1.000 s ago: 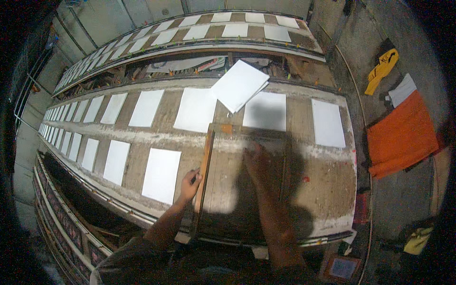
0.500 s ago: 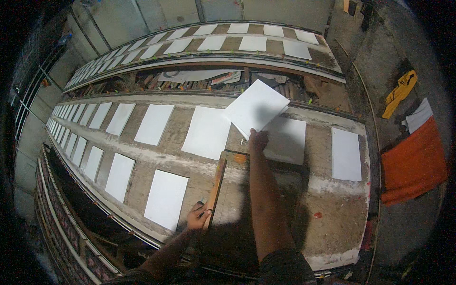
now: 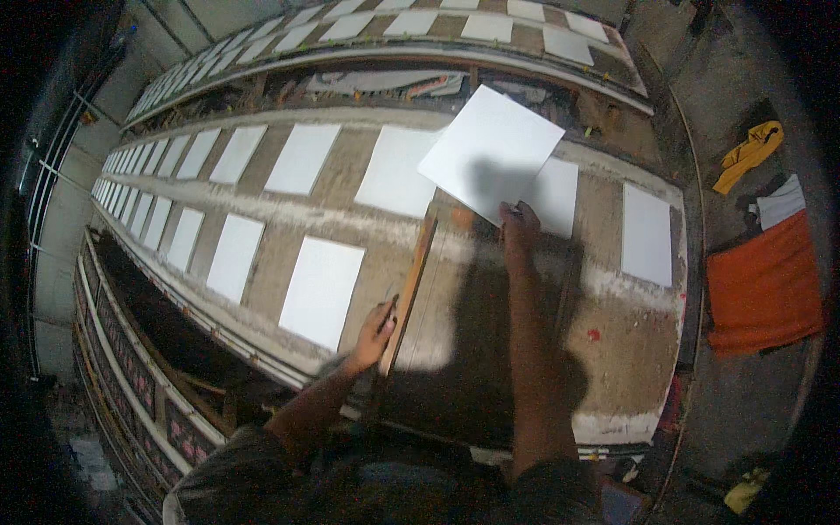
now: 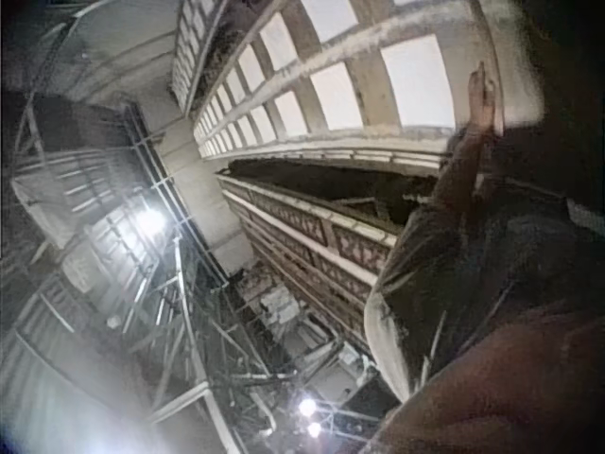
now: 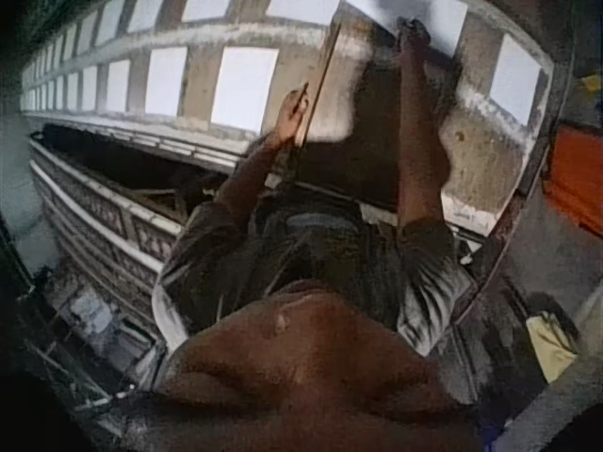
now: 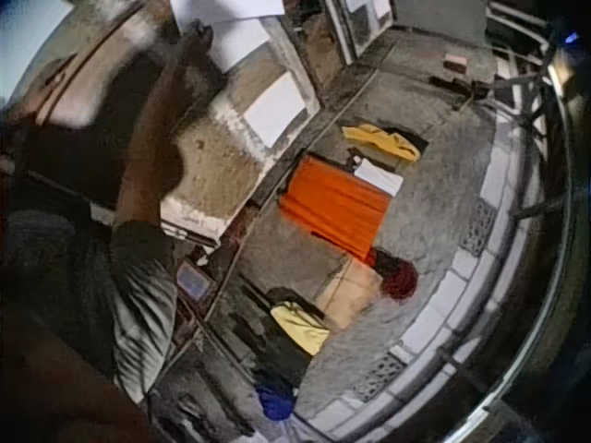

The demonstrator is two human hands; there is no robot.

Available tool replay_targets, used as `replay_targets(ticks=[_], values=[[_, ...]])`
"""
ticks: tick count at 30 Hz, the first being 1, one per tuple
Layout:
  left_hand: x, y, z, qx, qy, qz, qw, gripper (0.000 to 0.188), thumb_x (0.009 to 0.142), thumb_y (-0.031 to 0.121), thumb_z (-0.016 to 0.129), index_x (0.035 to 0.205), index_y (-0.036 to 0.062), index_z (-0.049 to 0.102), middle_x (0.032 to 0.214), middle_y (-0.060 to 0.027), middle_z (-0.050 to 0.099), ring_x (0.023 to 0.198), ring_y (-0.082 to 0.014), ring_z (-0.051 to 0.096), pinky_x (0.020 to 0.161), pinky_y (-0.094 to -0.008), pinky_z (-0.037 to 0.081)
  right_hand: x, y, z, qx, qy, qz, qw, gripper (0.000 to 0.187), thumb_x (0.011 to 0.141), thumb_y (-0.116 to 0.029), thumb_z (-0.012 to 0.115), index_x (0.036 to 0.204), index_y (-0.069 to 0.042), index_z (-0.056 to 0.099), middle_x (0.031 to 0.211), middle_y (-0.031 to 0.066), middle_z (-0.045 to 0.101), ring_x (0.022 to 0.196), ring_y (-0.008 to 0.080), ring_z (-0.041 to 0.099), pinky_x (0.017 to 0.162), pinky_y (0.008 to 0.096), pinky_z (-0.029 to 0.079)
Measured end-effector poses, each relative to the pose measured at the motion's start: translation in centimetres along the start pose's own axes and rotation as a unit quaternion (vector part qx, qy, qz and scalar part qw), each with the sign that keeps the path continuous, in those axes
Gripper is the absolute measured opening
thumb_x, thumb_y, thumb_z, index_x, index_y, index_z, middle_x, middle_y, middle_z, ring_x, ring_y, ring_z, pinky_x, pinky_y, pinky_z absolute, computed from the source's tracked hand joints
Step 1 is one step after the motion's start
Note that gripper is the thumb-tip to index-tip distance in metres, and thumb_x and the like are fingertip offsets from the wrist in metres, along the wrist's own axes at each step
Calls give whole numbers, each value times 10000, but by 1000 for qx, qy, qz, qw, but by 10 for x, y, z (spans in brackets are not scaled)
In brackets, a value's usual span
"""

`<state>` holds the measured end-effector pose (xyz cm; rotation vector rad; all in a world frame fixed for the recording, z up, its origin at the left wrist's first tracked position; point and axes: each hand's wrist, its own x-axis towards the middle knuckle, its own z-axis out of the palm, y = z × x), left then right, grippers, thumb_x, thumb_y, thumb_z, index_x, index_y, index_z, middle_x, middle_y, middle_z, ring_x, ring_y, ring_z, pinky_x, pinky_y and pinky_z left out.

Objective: The person repeatedly picks up white rectangular sheets of paper and places them into wooden frames on a workbench. They smooth the paper with their hands to ensure it is flat within the frame before moving to the next sheet. The process is repeated continuously throughout the clip.

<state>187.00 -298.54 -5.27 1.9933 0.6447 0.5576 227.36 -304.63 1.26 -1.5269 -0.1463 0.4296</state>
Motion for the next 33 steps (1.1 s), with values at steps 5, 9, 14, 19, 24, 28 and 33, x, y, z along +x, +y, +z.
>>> replay_targets(ticks=[5,9,14,19,24,28,33], values=[[-73,16,-21,-276,7,-65,959,543,1117,290,413,1548,-36,360,1590,-164,412,1470,-264,377,1229,-393,225,-150,-14,-86,-118,-39,30,992,343,915,-228,742,1175,-13,681,900,8,650,741,98,555,611,269,436],[-86,24,-19,-258,-20,-67,964,536,1119,293,409,1545,-30,374,1589,-168,419,1472,-263,377,1225,-375,235,-213,7,-125,-86,1,44,995,334,920,-227,746,1183,-29,695,867,16,627,715,100,548,593,265,433],[-103,10,-6,-194,-54,-76,977,529,1117,291,416,1552,-8,376,1596,-168,414,1486,-257,363,1219,-346,242,-247,39,-158,-129,-33,84,988,266,916,-200,762,1118,-35,705,831,10,613,598,96,507,505,267,399],[-102,12,-9,-141,-77,-75,984,584,1108,310,452,1578,-9,322,1605,-161,397,1476,-224,356,1206,-334,255,-272,61,-160,-109,-63,120,985,180,927,-193,751,1019,-44,706,758,-14,572,554,86,478,484,269,385],[-95,26,-16,-143,-67,-115,981,550,1080,277,515,1548,14,395,1540,-200,468,1432,-284,428,1178,-368,321,-276,114,-171,-184,-79,60,978,157,929,-193,746,926,-47,689,742,-19,568,547,84,472,482,272,387],[-75,53,-20,10,12,-11,1000,550,1045,300,578,1498,10,464,1400,-219,557,1292,-318,528,1105,-417,395,-294,110,-163,-168,-89,99,977,165,934,-195,741,971,-40,698,763,-17,592,544,80,475,481,269,392],[-45,55,-2,116,-6,38,993,629,938,320,718,1447,19,505,1337,-279,542,1229,-430,537,1073,-483,427,-300,108,-170,-152,-83,125,977,241,934,-189,737,1106,-22,715,782,-20,618,533,74,478,475,261,392]])
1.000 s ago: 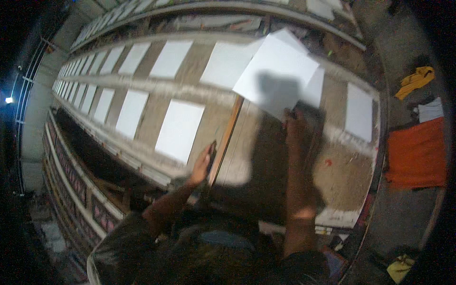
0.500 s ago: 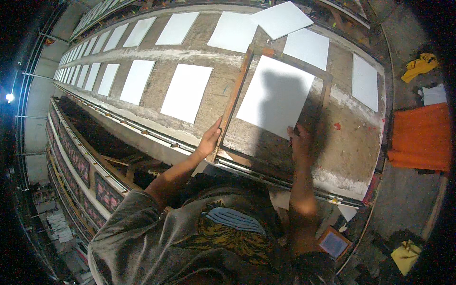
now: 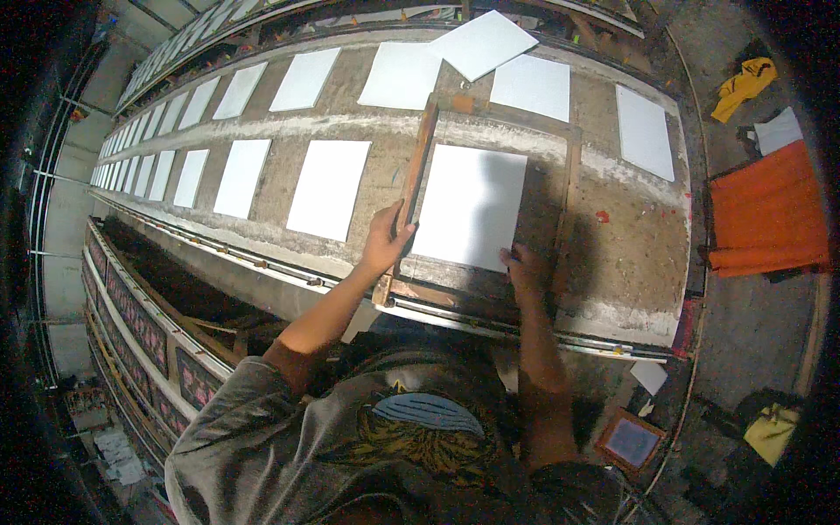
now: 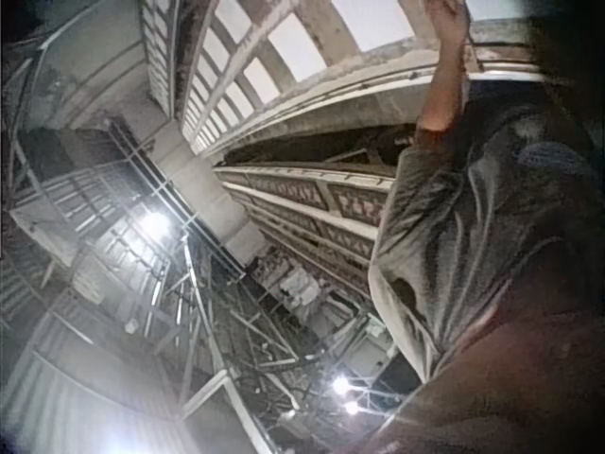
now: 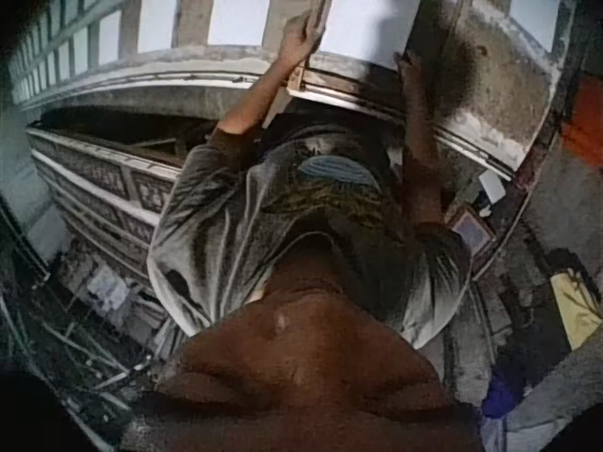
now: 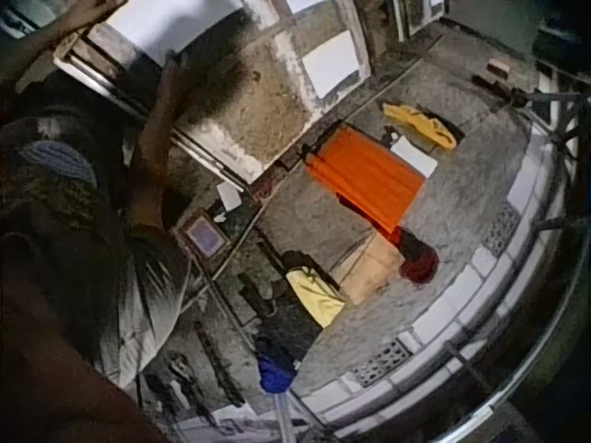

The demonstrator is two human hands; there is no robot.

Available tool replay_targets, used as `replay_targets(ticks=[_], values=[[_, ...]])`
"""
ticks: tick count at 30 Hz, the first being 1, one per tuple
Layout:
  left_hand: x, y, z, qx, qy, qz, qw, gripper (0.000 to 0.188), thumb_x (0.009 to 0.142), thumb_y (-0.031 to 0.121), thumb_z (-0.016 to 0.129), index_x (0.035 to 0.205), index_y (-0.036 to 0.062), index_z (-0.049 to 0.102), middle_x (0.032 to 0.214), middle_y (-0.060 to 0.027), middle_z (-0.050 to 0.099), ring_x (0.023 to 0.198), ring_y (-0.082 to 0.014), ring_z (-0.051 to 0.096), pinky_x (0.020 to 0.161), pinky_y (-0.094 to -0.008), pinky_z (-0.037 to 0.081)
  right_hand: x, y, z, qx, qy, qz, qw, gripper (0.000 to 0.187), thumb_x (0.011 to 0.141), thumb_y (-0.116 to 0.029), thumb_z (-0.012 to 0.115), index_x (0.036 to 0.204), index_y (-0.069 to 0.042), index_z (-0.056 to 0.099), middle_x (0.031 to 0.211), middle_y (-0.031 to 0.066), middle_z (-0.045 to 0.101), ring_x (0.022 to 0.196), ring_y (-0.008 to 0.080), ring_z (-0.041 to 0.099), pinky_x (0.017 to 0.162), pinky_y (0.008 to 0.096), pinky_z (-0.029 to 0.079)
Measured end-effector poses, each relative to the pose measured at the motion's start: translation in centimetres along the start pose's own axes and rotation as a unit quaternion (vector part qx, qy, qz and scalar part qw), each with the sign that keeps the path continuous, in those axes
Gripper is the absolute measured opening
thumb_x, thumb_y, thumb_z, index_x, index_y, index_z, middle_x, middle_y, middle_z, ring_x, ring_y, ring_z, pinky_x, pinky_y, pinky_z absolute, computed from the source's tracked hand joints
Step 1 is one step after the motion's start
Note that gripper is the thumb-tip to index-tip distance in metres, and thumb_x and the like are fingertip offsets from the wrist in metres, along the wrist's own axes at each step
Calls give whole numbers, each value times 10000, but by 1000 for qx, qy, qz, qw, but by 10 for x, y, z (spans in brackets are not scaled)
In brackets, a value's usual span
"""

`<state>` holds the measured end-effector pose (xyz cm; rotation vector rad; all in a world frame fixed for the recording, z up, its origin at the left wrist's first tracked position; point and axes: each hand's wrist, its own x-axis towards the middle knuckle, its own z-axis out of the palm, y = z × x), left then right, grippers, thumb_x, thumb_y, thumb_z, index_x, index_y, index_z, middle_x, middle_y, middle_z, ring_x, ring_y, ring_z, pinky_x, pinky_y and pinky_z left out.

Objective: The person repeatedly picks up white rectangular sheets of paper and places them into wooden frames on a workbench. They smooth the paper with their hands to ensure it is flat within the frame before moving to the next sheet. The process is repeated continuously throughout the clip.

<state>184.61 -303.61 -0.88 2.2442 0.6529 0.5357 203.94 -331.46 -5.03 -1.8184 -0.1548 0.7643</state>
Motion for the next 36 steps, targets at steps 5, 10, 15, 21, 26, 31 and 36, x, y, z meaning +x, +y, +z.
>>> replay_targets(ticks=[5,10,15,21,26,31,36], values=[[6,16,13,121,-23,-2,992,614,874,410,772,1414,178,593,1369,-309,496,1232,-475,520,1032,-516,461,17,26,-17,-41,23,-38,998,269,918,-210,749,1101,-16,717,761,-15,623,537,71,482,484,270,401],[11,21,23,227,-22,29,973,546,827,465,793,1273,162,705,1419,-326,447,1259,-486,497,1035,-523,454,25,29,-20,-226,49,-113,966,335,858,-247,791,1073,0,725,829,85,705,659,211,628,612,364,499],[10,17,29,235,-35,-2,971,474,820,468,796,1168,149,757,1458,-348,407,1318,-503,442,1078,-546,412,3,-12,-4,-319,120,-139,930,483,768,-280,857,1134,2,717,966,194,739,940,370,704,824,446,542],[13,27,28,210,-73,-50,974,438,823,456,798,1164,184,769,1516,-307,346,1389,-465,369,1131,-538,351,14,-1,0,-337,160,-177,911,678,728,-339,899,1288,-29,677,1044,223,733,997,350,711,857,436,551],[12,24,27,217,-88,-66,970,434,821,454,801,1169,196,773,1532,-284,330,1405,-448,347,1148,-540,321,10,-19,1,-282,97,-94,950,692,731,-340,911,1309,-41,674,1111,214,729,1029,324,707,893,440,546],[12,24,27,215,-86,-56,971,427,811,454,810,1149,195,784,1529,-287,331,1396,-454,350,1150,-548,313,13,-1,-2,-294,116,-136,939,681,746,-318,909,1326,-54,670,1134,210,726,1034,322,706,899,456,544],[10,17,27,209,-84,-40,974,434,791,462,825,1127,189,791,1517,-342,343,1396,-492,372,1134,-568,337,7,-2,-1,-312,119,-128,934,675,753,-315,906,1320,-37,669,1118,209,728,1016,327,708,895,455,545]])
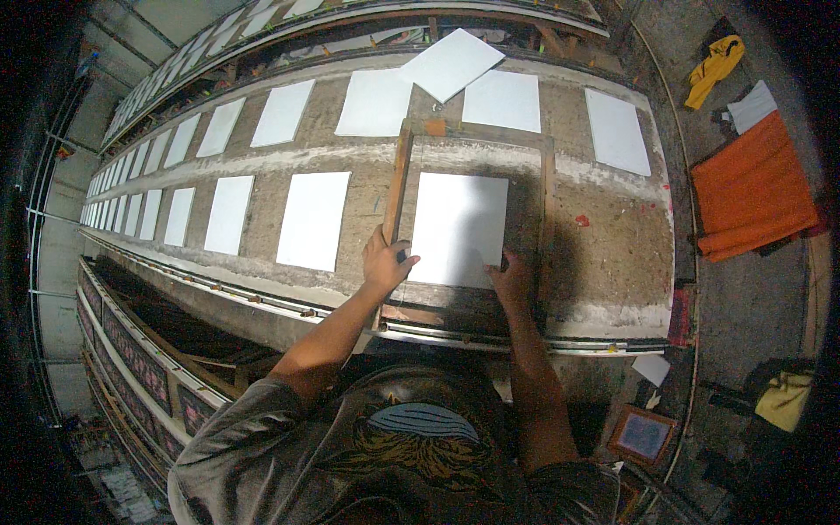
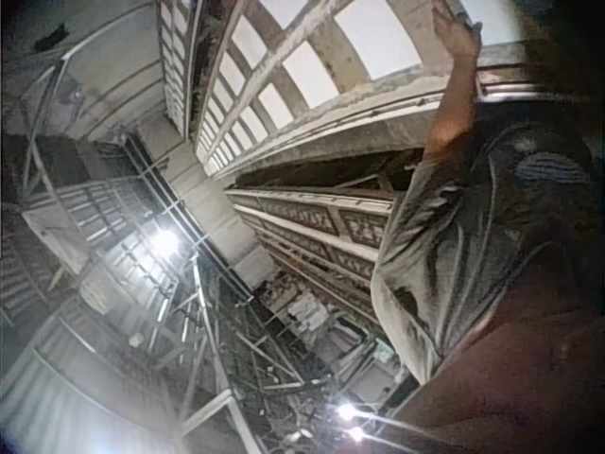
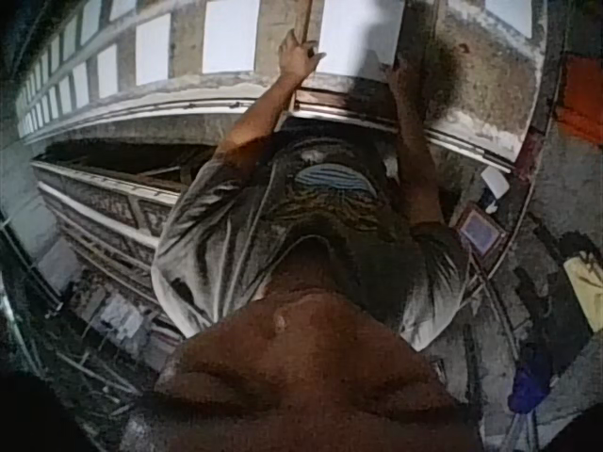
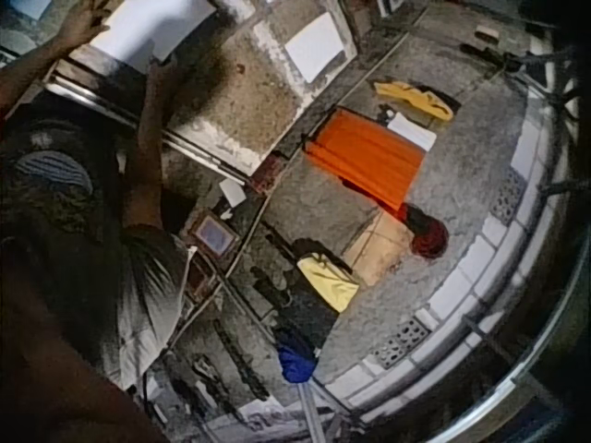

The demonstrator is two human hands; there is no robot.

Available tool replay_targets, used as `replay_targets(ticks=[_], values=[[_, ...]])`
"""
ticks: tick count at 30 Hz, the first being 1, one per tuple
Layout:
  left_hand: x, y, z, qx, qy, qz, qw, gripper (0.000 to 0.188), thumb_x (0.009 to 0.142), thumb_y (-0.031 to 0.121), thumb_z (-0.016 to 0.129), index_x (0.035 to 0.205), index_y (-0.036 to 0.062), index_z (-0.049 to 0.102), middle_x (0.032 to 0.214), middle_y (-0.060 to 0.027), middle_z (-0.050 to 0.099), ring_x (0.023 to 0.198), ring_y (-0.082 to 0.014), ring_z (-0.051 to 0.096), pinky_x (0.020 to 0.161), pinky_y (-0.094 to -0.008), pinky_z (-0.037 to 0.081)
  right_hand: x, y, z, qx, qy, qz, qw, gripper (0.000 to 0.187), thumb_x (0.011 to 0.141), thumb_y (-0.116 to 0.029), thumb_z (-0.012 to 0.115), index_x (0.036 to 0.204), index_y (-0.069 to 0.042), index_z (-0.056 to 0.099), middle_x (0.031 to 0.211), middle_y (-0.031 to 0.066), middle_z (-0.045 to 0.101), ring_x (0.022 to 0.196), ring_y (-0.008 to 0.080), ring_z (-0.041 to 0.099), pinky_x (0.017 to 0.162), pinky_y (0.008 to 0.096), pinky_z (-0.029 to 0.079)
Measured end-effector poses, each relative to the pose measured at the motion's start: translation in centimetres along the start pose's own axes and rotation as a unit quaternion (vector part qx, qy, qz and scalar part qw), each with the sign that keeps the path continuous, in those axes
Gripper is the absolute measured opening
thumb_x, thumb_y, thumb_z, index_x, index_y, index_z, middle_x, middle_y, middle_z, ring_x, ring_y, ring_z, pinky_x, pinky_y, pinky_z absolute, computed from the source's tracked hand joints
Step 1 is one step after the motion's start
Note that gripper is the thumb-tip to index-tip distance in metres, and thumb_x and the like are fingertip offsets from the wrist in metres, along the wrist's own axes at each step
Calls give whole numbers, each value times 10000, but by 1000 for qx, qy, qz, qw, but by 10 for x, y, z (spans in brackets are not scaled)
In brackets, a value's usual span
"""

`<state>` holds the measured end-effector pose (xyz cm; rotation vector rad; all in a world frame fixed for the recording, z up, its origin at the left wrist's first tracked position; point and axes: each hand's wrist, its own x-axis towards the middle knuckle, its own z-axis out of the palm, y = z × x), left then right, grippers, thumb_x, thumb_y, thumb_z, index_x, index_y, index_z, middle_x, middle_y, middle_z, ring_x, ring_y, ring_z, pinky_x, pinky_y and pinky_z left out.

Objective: The person repeatedly picks up white rectangular sheets of paper and places them into wooden frames on a workbench. They smooth the paper with their hands to ensure it is flat within the frame before moving to the next sheet. The process is repeated continuously throughout the clip.

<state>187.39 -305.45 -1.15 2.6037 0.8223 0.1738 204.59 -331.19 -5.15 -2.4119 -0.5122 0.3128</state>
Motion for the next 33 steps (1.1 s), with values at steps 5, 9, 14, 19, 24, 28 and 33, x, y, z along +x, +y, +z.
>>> replay_targets(ticks=[5,9,14,19,24,28,33], values=[[-1,3,-3,4,-1,5,1000,428,799,450,823,1123,173,780,1495,-340,359,1375,-498,378,1135,-578,321,-2,6,1,-1,-13,6,1000,689,747,-338,911,1309,-20,671,1055,199,740,953,340,715,869,459,549],[-4,8,-7,3,21,-3,1000,628,819,499,784,1307,125,658,1524,-303,328,1403,-483,335,1160,-598,260,-2,-23,-22,0,-56,69,996,699,798,-407,863,1330,-9,646,1129,230,718,1047,359,701,914,460,541],[13,27,-13,95,43,73,992,1066,787,726,695,1563,86,340,1644,-225,248,1543,-449,138,1195,-682,119,20,-71,-50,-75,-20,-19,997,739,922,-504,700,1445,-14,520,1383,265,576,1276,411,575,1037,476,488],[62,44,-30,172,-151,142,963,1283,684,808,705,1620,73,228,1705,-111,168,1578,-384,-15,1222,-671,-19,64,-80,-22,-189,45,-152,969,765,996,-551,551,1511,-1,419,1556,252,407,1422,420,418,1131,535,390],[73,40,-23,197,-208,149,946,1343,631,818,717,1610,33,239,1698,-117,197,1572,-415,-11,1213,-689,-31,85,-47,22,-231,10,-165,959,761,1037,-517,458,1577,-5,300,1640,243,275,1537,410,216,1190,641,238],[70,36,-22,198,-228,146,942,1328,672,835,674,1621,36,202,1713,-116,143,1574,-397,-56,1217,-669,-75,81,-50,25,-203,-17,-141,969,804,1027,-517,461,1598,3,236,1664,251,200,1552,411,164,1203,662,159],[73,28,-16,191,-218,163,943,1337,667,844,658,1623,32,193,1714,-117,136,1574,-400,-47,1208,-694,-43,81,-66,12,-201,-38,-126,971,861,1009,-569,461,1613,-14,197,1672,247,171,1548,411,174,1210,655,126]])
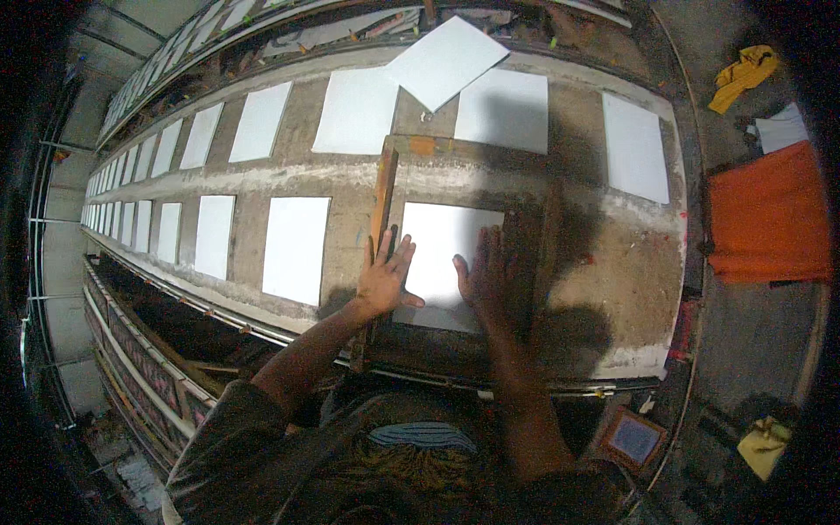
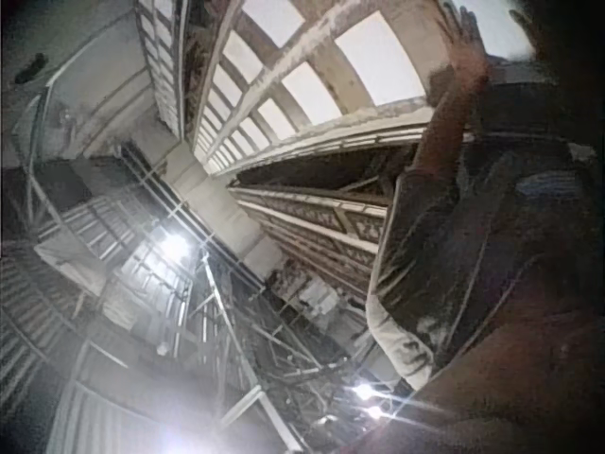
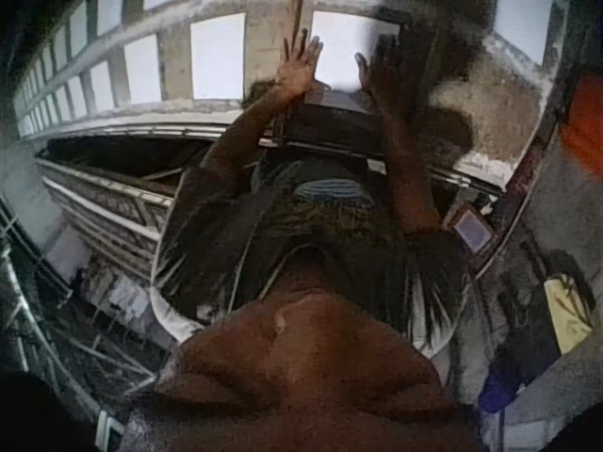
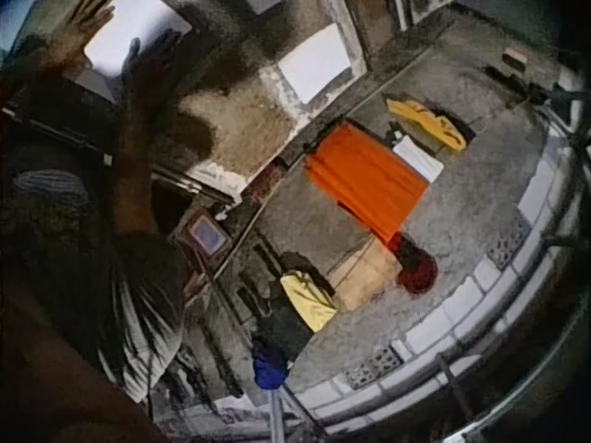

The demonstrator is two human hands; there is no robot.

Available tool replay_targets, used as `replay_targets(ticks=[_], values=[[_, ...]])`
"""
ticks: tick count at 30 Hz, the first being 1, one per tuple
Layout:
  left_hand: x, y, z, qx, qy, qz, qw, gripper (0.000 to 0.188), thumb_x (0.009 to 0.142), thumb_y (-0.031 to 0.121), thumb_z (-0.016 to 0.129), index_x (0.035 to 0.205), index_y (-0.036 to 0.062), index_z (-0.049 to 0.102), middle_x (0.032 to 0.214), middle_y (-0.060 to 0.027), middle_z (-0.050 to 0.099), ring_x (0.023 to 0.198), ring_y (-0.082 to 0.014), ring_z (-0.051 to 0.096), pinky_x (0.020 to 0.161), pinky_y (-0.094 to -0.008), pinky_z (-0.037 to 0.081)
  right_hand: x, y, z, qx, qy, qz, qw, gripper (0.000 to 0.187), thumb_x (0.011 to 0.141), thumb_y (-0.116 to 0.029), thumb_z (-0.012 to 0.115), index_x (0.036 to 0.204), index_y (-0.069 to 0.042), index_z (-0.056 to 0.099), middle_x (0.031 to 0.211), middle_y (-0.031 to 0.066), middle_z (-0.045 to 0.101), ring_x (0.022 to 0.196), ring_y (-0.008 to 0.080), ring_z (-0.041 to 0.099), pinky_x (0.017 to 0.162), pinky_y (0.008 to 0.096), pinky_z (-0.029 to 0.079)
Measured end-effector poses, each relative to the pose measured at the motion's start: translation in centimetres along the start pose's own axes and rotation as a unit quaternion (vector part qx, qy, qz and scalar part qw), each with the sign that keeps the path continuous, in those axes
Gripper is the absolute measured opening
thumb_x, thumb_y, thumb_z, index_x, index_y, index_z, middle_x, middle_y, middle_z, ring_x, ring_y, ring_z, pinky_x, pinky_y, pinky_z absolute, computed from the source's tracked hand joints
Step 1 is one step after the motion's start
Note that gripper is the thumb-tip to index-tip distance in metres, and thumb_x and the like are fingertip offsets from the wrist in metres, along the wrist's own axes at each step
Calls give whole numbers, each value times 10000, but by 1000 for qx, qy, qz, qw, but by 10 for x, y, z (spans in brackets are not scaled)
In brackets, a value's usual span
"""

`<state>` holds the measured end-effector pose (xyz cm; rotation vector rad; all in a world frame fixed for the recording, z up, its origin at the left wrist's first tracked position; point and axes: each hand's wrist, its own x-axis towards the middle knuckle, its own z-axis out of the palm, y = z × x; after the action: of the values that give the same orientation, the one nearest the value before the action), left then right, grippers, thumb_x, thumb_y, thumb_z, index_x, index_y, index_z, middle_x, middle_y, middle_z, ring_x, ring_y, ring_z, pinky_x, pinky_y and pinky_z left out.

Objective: The person repeatedly picks up white rectangular sheets of paper and places them into wooden frames on a workbench. They smooth the paper with their hands to ensure it is flat within the frame before moving to the next sheet. The process is repeated continuously throughout the clip.

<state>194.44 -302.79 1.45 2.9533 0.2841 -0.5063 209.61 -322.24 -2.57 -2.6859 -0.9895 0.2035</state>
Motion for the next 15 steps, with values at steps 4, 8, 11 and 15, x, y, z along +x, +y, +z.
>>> replay_targets(ticks=[4,8,11,15], values=[[0,5,-8,0,-14,-6,1000,1335,675,851,644,1620,23,193,1719,-106,116,1574,-398,-54,1203,-701,-44,-4,4,14,-45,16,4,999,868,1005,-600,451,1619,-40,201,1668,241,189,1546,408,181,1215,635,153],[-1,7,-20,-14,-38,-32,999,1301,712,823,654,1621,18,186,1709,-186,79,1574,-397,-66,1228,-654,-29,-9,14,-8,-75,31,-8,997,874,992,-606,493,1608,-45,231,1658,236,214,1532,419,212,1210,603,215],[-14,1,-5,-128,186,-60,972,1178,780,742,684,1589,-6,269,1653,-286,188,1556,-447,99,1235,-624,106,-42,30,-30,-54,105,21,993,841,971,-532,596,1574,-32,292,1612,244,307,1487,430,307,1184,566,305],[-49,-20,36,-257,334,-150,894,880,886,570,713,1456,-36,423,1397,-316,485,1311,-485,478,1103,-557,390,-100,50,-71,45,67,205,975,797,925,-411,714,1518,-8,367,1487,263,477,1369,439,476,1117,507,419]])
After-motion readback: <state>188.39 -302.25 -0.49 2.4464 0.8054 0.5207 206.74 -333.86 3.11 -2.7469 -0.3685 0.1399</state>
